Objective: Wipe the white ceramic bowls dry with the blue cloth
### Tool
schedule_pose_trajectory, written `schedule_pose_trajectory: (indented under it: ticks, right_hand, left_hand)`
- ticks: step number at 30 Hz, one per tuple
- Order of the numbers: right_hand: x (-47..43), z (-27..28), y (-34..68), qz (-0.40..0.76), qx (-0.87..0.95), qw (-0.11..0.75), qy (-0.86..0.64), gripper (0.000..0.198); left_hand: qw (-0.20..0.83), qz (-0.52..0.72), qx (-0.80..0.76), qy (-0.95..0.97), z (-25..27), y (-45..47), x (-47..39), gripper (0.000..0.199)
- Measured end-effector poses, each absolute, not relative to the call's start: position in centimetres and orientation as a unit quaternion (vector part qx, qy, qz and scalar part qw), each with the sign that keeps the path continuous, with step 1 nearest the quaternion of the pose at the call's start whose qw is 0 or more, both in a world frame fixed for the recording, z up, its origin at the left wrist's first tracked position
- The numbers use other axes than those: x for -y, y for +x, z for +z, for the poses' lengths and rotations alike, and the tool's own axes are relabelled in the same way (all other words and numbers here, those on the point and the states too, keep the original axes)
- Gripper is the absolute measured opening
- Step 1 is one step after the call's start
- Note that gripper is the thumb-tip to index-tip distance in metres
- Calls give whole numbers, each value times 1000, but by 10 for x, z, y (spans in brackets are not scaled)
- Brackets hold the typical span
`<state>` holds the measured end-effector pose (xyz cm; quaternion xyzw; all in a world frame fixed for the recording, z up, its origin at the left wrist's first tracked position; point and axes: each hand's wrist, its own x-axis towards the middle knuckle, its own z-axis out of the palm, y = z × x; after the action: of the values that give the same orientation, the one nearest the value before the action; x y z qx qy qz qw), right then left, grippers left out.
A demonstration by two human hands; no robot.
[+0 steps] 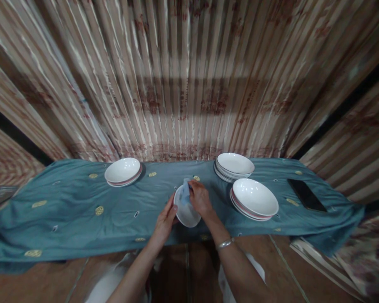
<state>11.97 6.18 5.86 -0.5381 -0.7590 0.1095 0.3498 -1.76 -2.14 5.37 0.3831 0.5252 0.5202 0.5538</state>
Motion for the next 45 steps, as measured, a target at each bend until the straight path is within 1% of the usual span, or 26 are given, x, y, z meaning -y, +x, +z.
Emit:
schedule_pose_trajectory:
  ticks: [5,6,9,11,13,16,19,21,23,25,29,31,33,36,38,41,43,45]
  right_hand:
    - [-57,62,141,64,748,157,-642,21]
    - [-55,62,144,61,745,128,-652,19]
    - [-52,60,149,52,745,100,-658,17]
    - [-54,60,148,51,747,114,-653,18]
    - [-58,61,144,63,755,149,-636,19]
    - [-63,62,133,91,772,247,-579,23]
    - [-59,60,118,119,776,349,-512,35]
    - [-51,57,109,147,770,400,-474,41]
    - [-40,55,102,189,757,441,-443,42]
    - [-29,53,99,244,736,473,-418,39]
    - [-15,47,100,389,675,504,-372,31]
    - [-12,42,103,448,657,487,-361,29]
    - [-11,39,109,476,665,449,-361,26]
    - [-11,38,122,446,726,371,-369,20]
    - [-11,40,132,382,779,310,-390,18]
    - [-12,43,141,253,820,227,-460,19]
    - [-13,44,142,173,820,199,-508,20]
    - [-17,44,139,119,808,204,-540,23]
  left_hand:
    - [550,520,-535,377,53,-19,21,75]
    - [550,522,-532,377,53,-18,21,74]
    - [554,527,-528,370,54,-18,21,76]
    - [555,527,-529,367,55,-17,22,80]
    - [555,525,-530,367,56,-17,22,82]
    - [562,523,-525,367,57,-17,22,80]
    - [570,528,-515,363,56,-17,22,74]
    - [569,533,-514,356,55,-17,21,69]
    - [570,538,-517,344,52,-17,21,67]
    - [573,542,-517,334,48,-18,21,68]
    - [567,557,-503,341,41,-21,23,69]
    - [565,561,-498,344,41,-22,23,66]
    - [571,555,-502,336,43,-22,24,66]
    - [575,536,-525,326,49,-20,24,67]
    - [569,532,-533,330,52,-19,24,67]
    - [563,535,-534,334,55,-18,24,66]
    - [565,534,-531,337,55,-18,24,67]
    - [565,535,-528,340,56,-18,24,70]
